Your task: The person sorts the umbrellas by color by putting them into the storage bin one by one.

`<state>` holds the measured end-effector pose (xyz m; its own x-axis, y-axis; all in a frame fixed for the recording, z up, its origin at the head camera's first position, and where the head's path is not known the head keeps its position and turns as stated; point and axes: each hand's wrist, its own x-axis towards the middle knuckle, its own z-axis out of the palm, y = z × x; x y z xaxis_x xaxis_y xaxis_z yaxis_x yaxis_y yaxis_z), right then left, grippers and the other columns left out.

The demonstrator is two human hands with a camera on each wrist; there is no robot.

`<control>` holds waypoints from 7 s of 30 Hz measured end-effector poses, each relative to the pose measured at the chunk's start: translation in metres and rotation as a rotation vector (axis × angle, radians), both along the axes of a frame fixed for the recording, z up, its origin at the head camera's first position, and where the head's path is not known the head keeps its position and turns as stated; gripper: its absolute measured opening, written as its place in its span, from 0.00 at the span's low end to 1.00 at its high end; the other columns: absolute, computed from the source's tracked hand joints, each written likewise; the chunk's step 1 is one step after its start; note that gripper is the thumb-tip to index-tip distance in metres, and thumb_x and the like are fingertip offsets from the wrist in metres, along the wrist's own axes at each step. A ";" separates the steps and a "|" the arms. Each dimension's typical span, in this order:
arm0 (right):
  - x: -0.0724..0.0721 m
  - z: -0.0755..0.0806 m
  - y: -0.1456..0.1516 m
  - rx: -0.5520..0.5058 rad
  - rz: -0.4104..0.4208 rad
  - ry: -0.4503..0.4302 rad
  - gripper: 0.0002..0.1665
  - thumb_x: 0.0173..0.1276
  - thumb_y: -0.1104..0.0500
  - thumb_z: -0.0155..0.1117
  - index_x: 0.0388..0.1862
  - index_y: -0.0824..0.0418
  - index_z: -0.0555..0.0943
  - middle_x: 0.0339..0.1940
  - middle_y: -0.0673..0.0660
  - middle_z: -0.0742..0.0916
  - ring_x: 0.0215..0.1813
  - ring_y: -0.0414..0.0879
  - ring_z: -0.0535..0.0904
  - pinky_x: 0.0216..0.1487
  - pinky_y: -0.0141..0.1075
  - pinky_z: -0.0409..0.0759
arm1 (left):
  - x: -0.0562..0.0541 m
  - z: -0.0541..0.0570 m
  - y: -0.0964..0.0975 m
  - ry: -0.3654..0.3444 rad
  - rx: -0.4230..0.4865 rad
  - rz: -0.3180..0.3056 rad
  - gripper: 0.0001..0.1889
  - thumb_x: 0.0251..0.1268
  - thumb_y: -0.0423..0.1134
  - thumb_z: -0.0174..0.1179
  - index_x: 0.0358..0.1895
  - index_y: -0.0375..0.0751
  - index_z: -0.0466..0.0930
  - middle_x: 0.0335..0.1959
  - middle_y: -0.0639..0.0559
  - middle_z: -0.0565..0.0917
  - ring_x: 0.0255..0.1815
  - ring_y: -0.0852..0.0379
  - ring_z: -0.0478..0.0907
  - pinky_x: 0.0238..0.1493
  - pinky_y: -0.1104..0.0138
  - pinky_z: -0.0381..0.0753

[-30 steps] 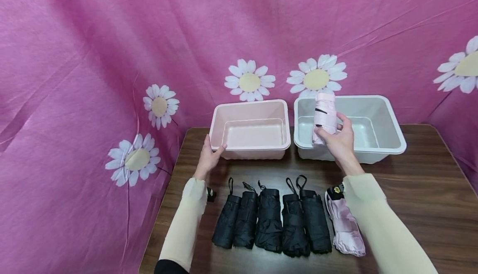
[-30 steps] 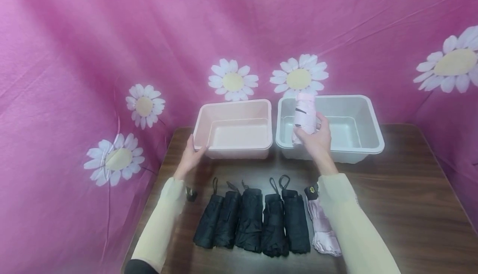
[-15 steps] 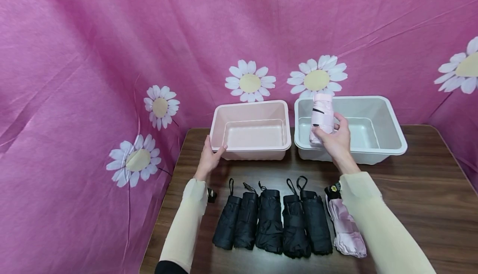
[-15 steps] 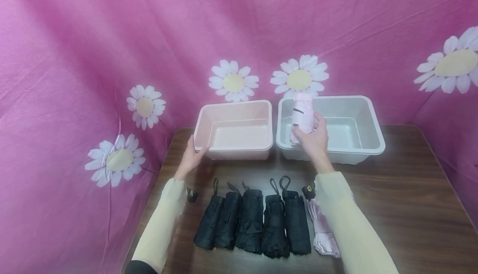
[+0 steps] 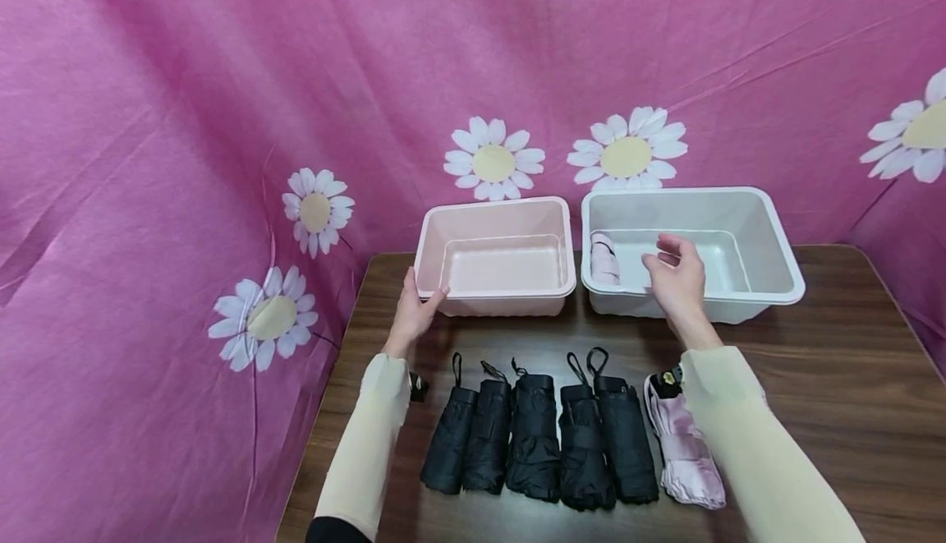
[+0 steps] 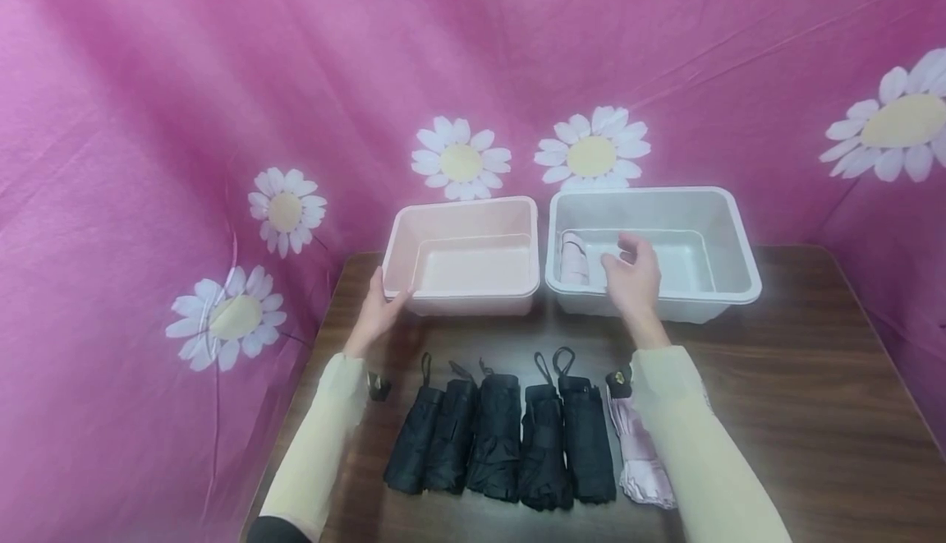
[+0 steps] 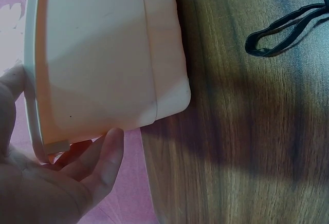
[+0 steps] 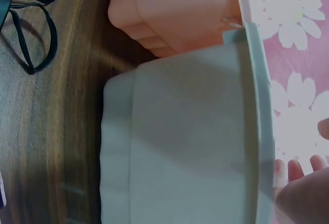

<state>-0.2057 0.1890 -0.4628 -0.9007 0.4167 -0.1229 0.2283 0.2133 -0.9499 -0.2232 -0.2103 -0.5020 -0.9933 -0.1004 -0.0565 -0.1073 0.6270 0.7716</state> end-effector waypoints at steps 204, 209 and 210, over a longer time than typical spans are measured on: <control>0.127 -0.018 0.038 -0.389 0.258 0.345 0.33 0.59 0.78 0.57 0.58 0.49 0.71 0.42 0.43 0.82 0.40 0.30 0.79 0.36 0.21 0.78 | 0.002 0.002 0.002 0.017 0.063 0.024 0.45 0.65 0.45 0.61 0.76 0.34 0.42 0.72 0.30 0.60 0.73 0.39 0.60 0.74 0.52 0.57; 0.116 -0.011 0.040 -0.217 0.192 0.323 0.34 0.57 0.78 0.60 0.54 0.45 0.71 0.39 0.38 0.81 0.38 0.27 0.78 0.35 0.18 0.76 | 0.002 0.001 0.002 0.018 0.061 0.020 0.45 0.65 0.45 0.61 0.76 0.34 0.42 0.72 0.30 0.60 0.73 0.39 0.60 0.74 0.52 0.57; 0.114 -0.011 0.040 -0.154 0.181 0.310 0.35 0.56 0.77 0.61 0.54 0.44 0.71 0.39 0.36 0.80 0.38 0.26 0.77 0.35 0.17 0.76 | 0.002 0.001 0.001 0.020 0.060 0.020 0.45 0.65 0.45 0.61 0.76 0.34 0.42 0.72 0.30 0.60 0.73 0.39 0.60 0.74 0.52 0.57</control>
